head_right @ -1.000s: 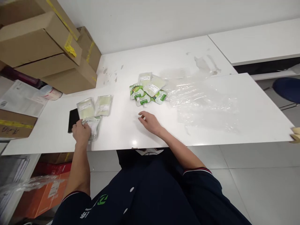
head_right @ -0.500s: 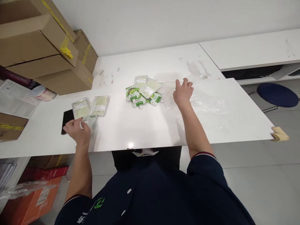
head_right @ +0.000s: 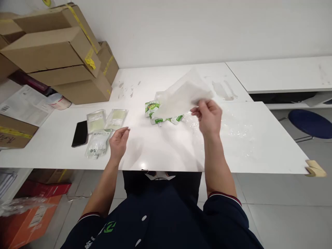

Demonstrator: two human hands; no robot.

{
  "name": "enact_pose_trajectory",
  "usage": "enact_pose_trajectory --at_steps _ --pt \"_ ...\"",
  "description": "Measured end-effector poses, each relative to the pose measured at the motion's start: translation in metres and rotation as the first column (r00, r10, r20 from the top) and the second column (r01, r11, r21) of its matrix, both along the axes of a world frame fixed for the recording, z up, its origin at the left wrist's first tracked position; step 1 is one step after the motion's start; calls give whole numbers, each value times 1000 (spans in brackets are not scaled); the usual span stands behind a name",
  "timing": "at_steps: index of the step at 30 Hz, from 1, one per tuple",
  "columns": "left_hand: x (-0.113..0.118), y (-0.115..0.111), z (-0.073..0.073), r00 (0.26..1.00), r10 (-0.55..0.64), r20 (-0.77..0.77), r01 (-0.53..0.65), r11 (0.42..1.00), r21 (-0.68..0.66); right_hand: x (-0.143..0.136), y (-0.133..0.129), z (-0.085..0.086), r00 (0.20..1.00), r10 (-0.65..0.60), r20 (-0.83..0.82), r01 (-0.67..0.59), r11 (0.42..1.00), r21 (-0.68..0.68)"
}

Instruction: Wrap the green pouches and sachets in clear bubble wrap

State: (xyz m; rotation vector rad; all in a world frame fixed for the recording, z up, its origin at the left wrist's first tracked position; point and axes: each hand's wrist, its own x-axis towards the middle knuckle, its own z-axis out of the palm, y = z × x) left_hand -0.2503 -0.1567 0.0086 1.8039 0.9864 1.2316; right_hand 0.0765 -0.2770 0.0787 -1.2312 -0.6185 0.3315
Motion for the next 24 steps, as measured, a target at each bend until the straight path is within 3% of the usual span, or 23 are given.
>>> enact_pose_trajectory --at_steps 3,6,9,11,13,15,18,21,24 --pt "21 -3 14 988 -97 118 113 985 -134 -41 5 -19 940 279 -199 -283 959 8" --pt "24 -6 25 985 -175 0 174 981 -86 -73 13 -42 833 443 -332 -461 887 25" --pt "18 -11 30 974 -201 -104 186 972 -142 -90 24 -64 745 510 -429 -558 830 18" --pt "10 -13 34 990 -127 -59 113 974 -196 -91 32 -75 783 450 -429 -522 851 -60" --pt "1 -13 38 1000 2 15 1 982 -188 -87 36 -81 882 322 -345 -399 899 -182" --pt "-7 -10 43 993 94 66 -84 986 -143 -84 36 -81 954 214 -208 -268 923 -277" --pt "-16 -3 43 979 163 122 -148 981 -128 -88 28 -72 986 161 37 -140 935 -327" --pt "-22 4 37 946 247 209 -210 960 -184 -103 21 -63 953 207 221 -124 933 -339" --pt "-25 7 30 914 302 272 -247 944 -218 -120 27 -60 875 394 280 -260 872 -415"
